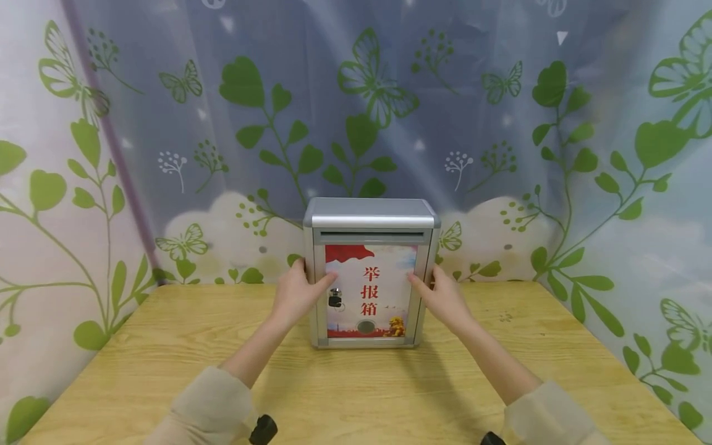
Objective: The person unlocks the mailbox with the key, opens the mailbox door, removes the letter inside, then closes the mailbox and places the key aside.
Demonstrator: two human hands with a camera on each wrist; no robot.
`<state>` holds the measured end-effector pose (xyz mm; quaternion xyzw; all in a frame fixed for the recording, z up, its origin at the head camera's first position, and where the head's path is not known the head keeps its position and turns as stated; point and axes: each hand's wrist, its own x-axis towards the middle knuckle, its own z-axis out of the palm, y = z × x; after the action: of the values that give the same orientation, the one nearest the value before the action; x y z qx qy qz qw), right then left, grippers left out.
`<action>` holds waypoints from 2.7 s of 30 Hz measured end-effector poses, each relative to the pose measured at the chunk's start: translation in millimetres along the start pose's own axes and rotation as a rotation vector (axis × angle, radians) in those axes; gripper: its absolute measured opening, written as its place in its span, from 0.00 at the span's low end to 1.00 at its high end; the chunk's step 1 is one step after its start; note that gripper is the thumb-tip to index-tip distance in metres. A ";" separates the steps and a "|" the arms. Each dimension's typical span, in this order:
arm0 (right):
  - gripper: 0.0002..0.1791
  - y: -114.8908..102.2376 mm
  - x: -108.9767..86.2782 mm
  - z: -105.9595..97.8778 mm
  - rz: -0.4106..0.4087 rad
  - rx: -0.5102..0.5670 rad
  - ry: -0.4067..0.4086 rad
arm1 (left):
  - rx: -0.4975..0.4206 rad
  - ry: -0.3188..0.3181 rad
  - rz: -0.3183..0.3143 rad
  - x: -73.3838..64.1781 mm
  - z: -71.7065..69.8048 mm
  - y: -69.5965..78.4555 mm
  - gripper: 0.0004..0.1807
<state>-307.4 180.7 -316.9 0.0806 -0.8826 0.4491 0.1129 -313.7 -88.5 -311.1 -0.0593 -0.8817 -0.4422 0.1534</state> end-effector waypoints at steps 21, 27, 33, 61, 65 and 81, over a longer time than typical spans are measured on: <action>0.36 19.6 6.7 -8.1 -0.077 -0.029 -0.025 | 0.204 0.049 0.494 33.5 -51.8 -4.0 0.19; 0.36 20.2 6.5 -8.4 -0.068 -0.015 -0.034 | 0.167 0.248 0.699 43.7 -63.1 19.1 0.14; 0.33 20.9 5.8 -9.4 -0.081 0.004 -0.030 | 0.194 0.174 0.790 50.5 -66.8 50.5 0.14; 0.28 -5.1 -16.2 -23.8 -0.273 -0.411 0.133 | 0.481 -0.191 0.718 57.4 -76.3 82.7 0.13; 0.21 -13.2 -19.5 -16.4 -0.463 -0.450 0.292 | 0.507 -0.165 0.730 57.4 -76.9 81.1 0.12; 0.14 -61.2 -25.5 53.3 -0.697 -0.558 0.043 | 0.479 -0.090 0.772 54.6 -75.8 76.3 0.10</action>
<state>-274.7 102.8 -306.8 0.3305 -0.8876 0.1302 0.2933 -330.6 -104.7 -192.8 -0.3654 -0.8782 -0.1335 0.2781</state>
